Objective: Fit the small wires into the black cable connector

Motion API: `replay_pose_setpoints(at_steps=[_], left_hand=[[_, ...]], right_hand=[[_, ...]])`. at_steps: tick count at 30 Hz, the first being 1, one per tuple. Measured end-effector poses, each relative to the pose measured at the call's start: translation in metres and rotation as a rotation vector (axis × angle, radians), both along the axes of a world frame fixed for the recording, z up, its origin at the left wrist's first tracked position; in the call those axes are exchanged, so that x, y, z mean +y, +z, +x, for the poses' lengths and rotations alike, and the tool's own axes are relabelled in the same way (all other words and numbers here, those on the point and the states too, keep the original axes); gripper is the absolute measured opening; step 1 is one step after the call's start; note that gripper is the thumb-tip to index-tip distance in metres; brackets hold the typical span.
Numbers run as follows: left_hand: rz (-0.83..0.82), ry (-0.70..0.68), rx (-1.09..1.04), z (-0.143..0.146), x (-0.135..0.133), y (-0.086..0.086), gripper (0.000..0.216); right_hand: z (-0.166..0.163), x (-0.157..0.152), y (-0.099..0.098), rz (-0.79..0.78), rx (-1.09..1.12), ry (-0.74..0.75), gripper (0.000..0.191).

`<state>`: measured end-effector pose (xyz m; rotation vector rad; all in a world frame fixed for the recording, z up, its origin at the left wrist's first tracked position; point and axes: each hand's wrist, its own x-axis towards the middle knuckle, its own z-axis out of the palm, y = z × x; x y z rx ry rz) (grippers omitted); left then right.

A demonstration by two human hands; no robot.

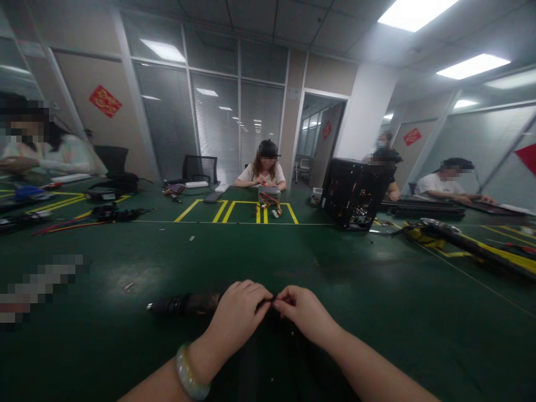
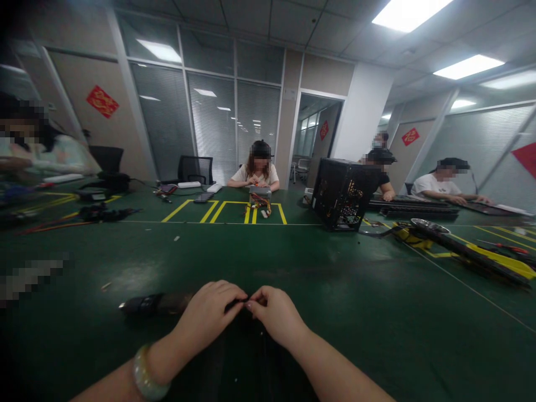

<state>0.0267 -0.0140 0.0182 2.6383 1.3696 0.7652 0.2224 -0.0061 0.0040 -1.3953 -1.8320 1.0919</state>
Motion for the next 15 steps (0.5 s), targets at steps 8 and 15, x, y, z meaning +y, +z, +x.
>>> replay_pose_setpoints(at_steps=[8,15], left_hand=[[-0.006,0.002,-0.021,-0.0005,0.0000,0.0002,0.011],[0.002,0.007,-0.010,0.0005,0.0002,0.0012,0.009]], right_hand=[[0.0008,0.0003,-0.0064,-0.178,0.174,0.018,0.017],[-0.0040,0.0031,-0.0075,-0.145,0.148,-0.061,0.018]])
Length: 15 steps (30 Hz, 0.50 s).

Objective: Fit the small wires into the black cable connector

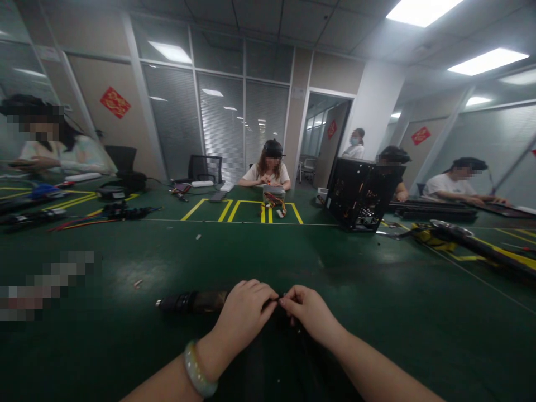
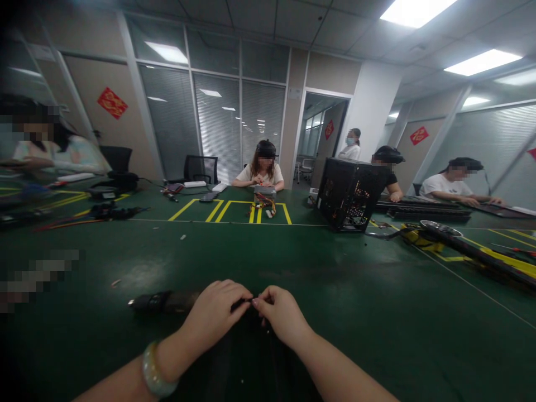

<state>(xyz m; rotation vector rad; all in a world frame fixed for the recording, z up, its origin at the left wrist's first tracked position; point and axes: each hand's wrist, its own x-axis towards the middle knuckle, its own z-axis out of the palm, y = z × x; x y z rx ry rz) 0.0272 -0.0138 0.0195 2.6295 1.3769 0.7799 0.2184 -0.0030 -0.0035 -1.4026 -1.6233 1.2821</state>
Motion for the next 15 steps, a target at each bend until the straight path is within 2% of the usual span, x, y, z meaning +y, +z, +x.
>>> replay_pose_setpoints(at_steps=[5,11,15], left_hand=[[0.034,0.005,0.009,0.0005,0.0003,-0.0016,0.011],[0.032,-0.012,0.009,-0.0006,-0.0003,-0.0006,0.011],[0.074,-0.046,-0.018,-0.0021,-0.0011,-0.0007,0.020]], right_hand=[[0.0014,0.0040,-0.0052,0.064,-0.027,-0.015,0.017],[0.0028,0.0019,0.0002,0.146,-0.077,-0.004,0.020],[0.0023,0.0024,-0.0003,0.179,-0.090,-0.013,0.019]])
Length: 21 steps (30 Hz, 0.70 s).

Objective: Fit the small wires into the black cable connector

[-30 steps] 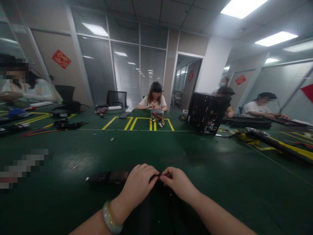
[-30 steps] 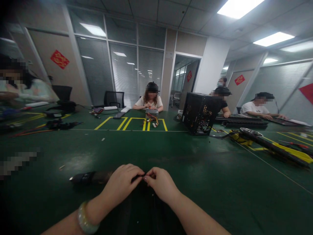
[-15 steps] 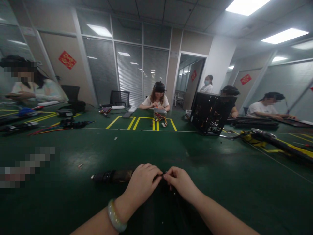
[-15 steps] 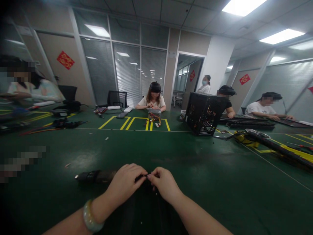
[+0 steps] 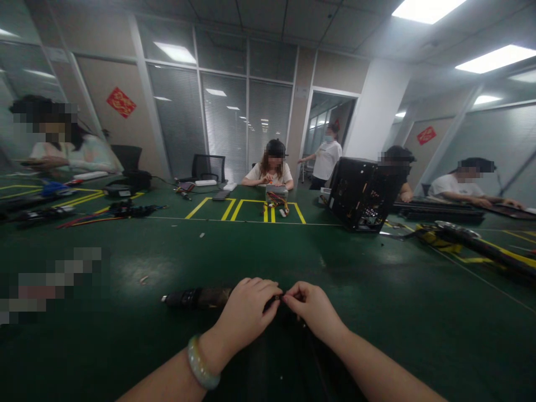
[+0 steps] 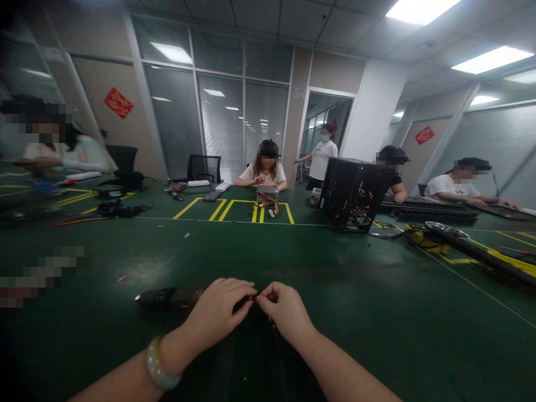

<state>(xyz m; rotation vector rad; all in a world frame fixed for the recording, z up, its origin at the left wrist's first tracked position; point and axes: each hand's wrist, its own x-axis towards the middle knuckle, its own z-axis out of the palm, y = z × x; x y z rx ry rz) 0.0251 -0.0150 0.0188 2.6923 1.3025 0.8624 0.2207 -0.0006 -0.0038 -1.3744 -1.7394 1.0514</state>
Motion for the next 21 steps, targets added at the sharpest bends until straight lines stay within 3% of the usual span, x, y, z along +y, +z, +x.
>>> replay_pose_setpoints(at_steps=[4,8,21], left_hand=[[-0.003,0.000,-0.022,-0.0017,-0.0005,-0.0007,0.024],[-0.018,0.015,-0.022,-0.0035,-0.0013,-0.0004,0.013],[-0.045,-0.020,-0.016,-0.0040,-0.0016,0.0032,0.011]], right_hand=[[0.0007,0.0004,0.0006,0.021,-0.018,0.005,0.018],[0.0023,-0.0011,0.0047,0.040,-0.055,0.019,0.018],[0.0042,0.0008,0.0047,-0.025,-0.031,0.058,0.021]])
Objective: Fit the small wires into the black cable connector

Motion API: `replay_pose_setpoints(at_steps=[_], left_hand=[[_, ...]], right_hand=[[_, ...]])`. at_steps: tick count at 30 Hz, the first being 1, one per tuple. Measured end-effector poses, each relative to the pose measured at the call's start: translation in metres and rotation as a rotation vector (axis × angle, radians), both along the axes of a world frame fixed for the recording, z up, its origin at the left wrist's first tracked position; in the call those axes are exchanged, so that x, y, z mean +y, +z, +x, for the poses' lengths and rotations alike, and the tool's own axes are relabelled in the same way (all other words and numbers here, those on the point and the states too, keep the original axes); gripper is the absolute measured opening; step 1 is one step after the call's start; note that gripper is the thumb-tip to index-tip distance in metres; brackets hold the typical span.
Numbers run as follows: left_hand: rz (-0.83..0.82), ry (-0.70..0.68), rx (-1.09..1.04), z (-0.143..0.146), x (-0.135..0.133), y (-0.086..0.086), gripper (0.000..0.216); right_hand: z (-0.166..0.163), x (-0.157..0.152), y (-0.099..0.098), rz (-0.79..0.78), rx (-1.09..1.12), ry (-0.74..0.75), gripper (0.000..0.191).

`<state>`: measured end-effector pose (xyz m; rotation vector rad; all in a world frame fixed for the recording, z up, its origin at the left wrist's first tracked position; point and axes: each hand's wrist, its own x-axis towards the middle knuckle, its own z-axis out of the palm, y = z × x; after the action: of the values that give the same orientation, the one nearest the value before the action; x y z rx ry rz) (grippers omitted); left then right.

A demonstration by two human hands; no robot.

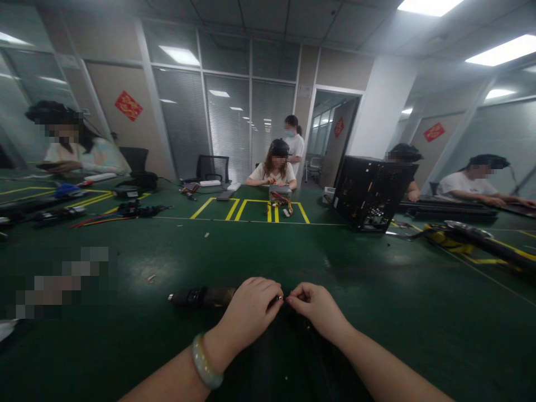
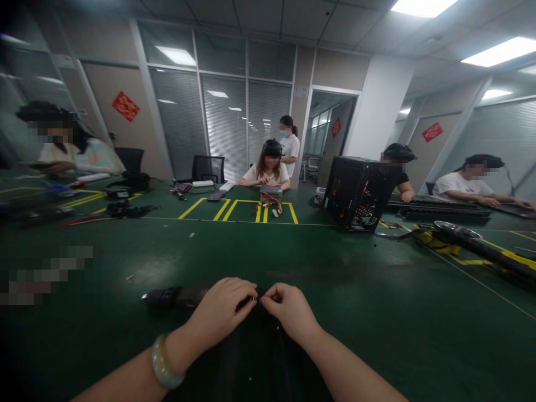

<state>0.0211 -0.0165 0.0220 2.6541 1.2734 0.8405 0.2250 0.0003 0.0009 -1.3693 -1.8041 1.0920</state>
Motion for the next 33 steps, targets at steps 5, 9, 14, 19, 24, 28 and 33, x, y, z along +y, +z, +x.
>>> replay_pose_setpoints(at_steps=[5,9,14,19,24,28,33], left_hand=[[0.013,0.010,-0.026,0.0011,-0.0020,-0.0009,0.021],[0.026,0.009,-0.061,0.0021,-0.0007,-0.0028,0.020],[0.062,0.033,-0.092,0.0030,0.0006,-0.0040,0.017],[0.040,0.036,-0.085,0.0027,0.0006,-0.0041,0.011],[0.002,0.019,-0.059,0.0012,0.0019,-0.0035,0.010],[-0.025,0.019,-0.022,0.0001,0.0020,-0.0018,0.010],[-0.039,0.030,-0.027,0.0007,0.0003,-0.0002,0.009]], right_hand=[[0.0001,0.0006,-0.0013,0.039,-0.007,-0.005,0.018],[-0.0007,0.0025,-0.0048,0.062,-0.015,-0.014,0.016],[-0.0017,0.0017,-0.0037,0.064,-0.011,-0.007,0.015],[-0.0009,0.0003,-0.0020,0.069,-0.039,-0.010,0.014],[-0.0009,0.0015,-0.0022,0.070,-0.033,-0.007,0.016],[-0.0008,0.0018,-0.0018,0.067,-0.038,0.003,0.017],[0.0012,0.0032,-0.0047,0.080,-0.049,0.017,0.018]])
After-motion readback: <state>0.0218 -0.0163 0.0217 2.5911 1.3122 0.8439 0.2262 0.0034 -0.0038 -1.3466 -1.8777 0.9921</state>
